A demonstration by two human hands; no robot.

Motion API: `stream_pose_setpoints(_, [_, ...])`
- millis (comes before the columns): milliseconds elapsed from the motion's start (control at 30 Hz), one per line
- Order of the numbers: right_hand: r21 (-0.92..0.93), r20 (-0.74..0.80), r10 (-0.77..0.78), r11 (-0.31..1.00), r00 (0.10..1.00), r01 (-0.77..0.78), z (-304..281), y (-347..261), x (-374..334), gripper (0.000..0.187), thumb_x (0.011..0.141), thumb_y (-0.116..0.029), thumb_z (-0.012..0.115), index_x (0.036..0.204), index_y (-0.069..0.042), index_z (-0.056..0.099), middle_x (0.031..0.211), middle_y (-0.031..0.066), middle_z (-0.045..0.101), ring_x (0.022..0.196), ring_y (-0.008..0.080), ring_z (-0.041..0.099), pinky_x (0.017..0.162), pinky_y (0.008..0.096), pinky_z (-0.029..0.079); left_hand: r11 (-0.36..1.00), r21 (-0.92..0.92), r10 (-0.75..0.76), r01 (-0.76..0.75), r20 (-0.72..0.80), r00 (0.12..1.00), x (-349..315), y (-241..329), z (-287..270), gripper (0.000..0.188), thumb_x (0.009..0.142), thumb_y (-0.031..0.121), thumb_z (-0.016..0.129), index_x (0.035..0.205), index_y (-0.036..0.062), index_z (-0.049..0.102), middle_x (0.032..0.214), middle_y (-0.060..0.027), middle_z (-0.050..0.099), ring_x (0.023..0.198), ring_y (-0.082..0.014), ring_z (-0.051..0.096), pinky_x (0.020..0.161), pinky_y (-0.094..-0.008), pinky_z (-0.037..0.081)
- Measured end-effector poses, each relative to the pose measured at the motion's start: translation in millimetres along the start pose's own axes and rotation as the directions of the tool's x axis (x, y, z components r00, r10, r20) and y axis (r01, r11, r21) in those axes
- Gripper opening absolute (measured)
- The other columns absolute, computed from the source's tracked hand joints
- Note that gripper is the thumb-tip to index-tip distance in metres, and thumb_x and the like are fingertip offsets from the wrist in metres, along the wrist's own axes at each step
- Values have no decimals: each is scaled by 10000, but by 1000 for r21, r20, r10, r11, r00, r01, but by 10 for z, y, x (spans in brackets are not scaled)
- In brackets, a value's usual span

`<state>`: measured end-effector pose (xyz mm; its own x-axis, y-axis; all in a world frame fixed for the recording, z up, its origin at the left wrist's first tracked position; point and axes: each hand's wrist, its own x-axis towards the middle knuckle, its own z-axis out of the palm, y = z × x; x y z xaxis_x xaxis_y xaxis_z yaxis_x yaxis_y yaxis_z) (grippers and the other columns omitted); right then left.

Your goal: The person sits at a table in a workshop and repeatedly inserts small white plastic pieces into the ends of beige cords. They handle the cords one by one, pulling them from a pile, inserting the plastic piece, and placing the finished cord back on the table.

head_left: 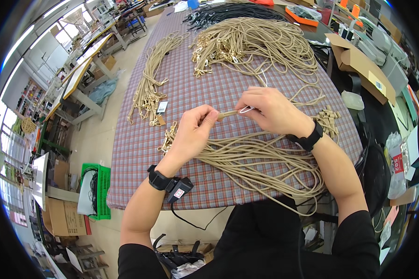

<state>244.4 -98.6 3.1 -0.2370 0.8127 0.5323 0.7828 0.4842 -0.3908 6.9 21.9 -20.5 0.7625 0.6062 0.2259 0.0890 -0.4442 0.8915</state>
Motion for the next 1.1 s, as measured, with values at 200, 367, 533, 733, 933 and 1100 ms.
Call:
stream_pose_setpoints(200, [-35,25,28,999,999,-28,3,-2,-5,97,911,-16,720,1006,-15,701,926,137,698,896,365,684,780,461,542,1000,-9,-5,4,-15,1000,-1,-64,12,312,1134,256,610,1037,-8,745,696,107,447,616,-7,347,551,-235,270])
stream_pose_setpoints(367, [-17,9,12,1000,1000,-11,-7,-15,-8,97,915,-27,717,1009,-23,695,931,132,695,906,367,682,787,463,540,1000,16,-3,3,19,1000,7,-23,14,337,1135,275,609,1020,-7,754,700,109,430,623,-11,331,555,-240,260])
stream_pose_setpoints(533, [-6,9,-8,1000,1000,8,2,-1,-6,107,906,-30,724,1007,-24,689,938,129,695,915,368,680,785,464,539,993,-107,-53,58,53,997,25,-47,9,326,1132,275,615,1029,-11,732,700,117,410,612,-4,307,542,-232,236])
stream_pose_setpoints(733, [9,14,-7,1000,1000,7,1,-19,2,88,916,-46,723,997,-30,694,932,128,697,913,367,681,785,464,546,951,-266,-130,158,120,984,30,-101,-13,281,1127,263,627,1062,-4,683,705,123,407,590,4,293,526,-214,217])
stream_pose_setpoints(933, [17,-14,21,1000,1000,-20,16,8,-11,55,929,-72,715,970,-35,712,908,148,701,901,372,684,818,480,543,944,-306,-112,127,64,992,23,-86,37,234,1111,227,657,1052,2,677,706,104,445,588,-1,318,524,-212,240])
stream_pose_setpoints(1100, [136,77,144,979,987,-153,-64,-31,22,80,955,-83,678,948,-15,718,896,168,709,894,375,677,818,477,534,936,-320,-141,149,49,989,19,-7,31,224,1104,214,666,1027,5,681,694,82,470,578,-6,340,517,-212,259])
